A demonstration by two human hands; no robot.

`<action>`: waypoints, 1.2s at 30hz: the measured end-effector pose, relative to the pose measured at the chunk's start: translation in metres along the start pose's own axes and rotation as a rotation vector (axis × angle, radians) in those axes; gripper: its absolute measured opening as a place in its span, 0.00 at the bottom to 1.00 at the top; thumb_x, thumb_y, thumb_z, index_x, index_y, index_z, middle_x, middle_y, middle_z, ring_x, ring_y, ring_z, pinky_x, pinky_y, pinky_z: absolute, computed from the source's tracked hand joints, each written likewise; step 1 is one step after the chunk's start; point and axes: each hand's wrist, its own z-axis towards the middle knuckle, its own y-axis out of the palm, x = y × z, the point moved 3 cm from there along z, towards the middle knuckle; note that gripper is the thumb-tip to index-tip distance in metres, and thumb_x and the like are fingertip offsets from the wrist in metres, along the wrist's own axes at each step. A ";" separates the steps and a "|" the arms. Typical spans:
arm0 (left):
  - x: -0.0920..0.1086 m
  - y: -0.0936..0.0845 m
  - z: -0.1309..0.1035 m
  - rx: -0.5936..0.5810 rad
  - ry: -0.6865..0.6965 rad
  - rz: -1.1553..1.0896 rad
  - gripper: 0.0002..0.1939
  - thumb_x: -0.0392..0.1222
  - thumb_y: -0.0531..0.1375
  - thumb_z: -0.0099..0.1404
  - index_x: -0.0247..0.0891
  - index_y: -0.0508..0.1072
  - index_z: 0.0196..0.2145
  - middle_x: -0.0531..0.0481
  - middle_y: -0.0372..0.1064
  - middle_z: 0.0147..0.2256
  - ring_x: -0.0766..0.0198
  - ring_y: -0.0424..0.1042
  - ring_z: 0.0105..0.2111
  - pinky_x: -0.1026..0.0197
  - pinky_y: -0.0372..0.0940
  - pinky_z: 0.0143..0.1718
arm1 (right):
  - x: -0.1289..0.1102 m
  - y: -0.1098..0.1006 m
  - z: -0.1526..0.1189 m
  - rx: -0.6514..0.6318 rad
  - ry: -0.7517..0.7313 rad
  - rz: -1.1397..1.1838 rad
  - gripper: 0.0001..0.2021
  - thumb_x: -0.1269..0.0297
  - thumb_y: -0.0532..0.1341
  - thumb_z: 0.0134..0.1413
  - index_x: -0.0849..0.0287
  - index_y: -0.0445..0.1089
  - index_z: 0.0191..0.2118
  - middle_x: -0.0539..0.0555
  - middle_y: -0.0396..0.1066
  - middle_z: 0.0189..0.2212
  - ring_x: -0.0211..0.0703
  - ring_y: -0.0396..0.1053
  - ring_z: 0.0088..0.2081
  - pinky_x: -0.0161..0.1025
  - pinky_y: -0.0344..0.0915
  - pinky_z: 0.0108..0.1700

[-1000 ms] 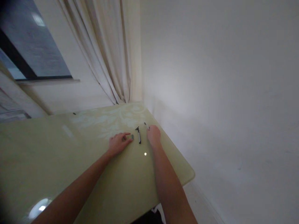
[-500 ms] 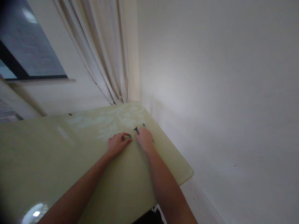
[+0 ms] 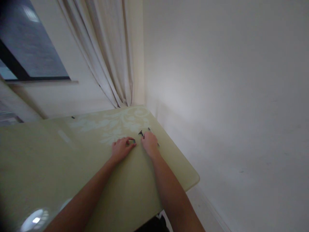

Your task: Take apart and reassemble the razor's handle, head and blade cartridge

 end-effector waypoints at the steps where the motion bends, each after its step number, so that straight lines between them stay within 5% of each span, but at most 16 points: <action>1: 0.000 0.000 0.000 0.001 -0.001 -0.001 0.19 0.57 0.63 0.68 0.50 0.79 0.53 0.47 0.79 0.44 0.48 0.73 0.51 0.47 0.58 0.53 | 0.000 0.001 0.000 0.000 0.001 0.002 0.12 0.62 0.60 0.67 0.58 0.80 0.45 0.62 0.80 0.45 0.53 0.78 0.47 0.40 0.68 0.45; 25: 0.002 -0.004 0.000 -0.010 -0.011 -0.023 0.19 0.56 0.63 0.68 0.50 0.79 0.52 0.47 0.80 0.44 0.48 0.74 0.51 0.47 0.58 0.54 | -0.010 -0.010 -0.007 0.052 -0.007 0.052 0.13 0.60 0.59 0.70 0.59 0.79 0.46 0.61 0.79 0.45 0.50 0.77 0.46 0.39 0.68 0.46; 32: -0.007 0.001 0.001 -0.001 -0.003 -0.071 0.13 0.39 0.58 0.69 0.39 0.79 0.47 0.38 0.78 0.49 0.44 0.72 0.53 0.43 0.60 0.57 | -0.063 -0.002 -0.041 0.063 -0.490 0.321 0.10 0.60 0.59 0.71 0.57 0.76 0.48 0.56 0.78 0.46 0.44 0.74 0.46 0.36 0.65 0.50; 36: -0.019 0.000 0.000 -0.028 0.039 -0.184 0.09 0.32 0.57 0.65 0.40 0.78 0.36 0.43 0.79 0.41 0.52 0.76 0.47 0.55 0.67 0.52 | -0.080 0.004 -0.059 0.027 -0.699 0.401 0.11 0.62 0.63 0.68 0.57 0.73 0.52 0.57 0.76 0.52 0.45 0.72 0.52 0.37 0.65 0.52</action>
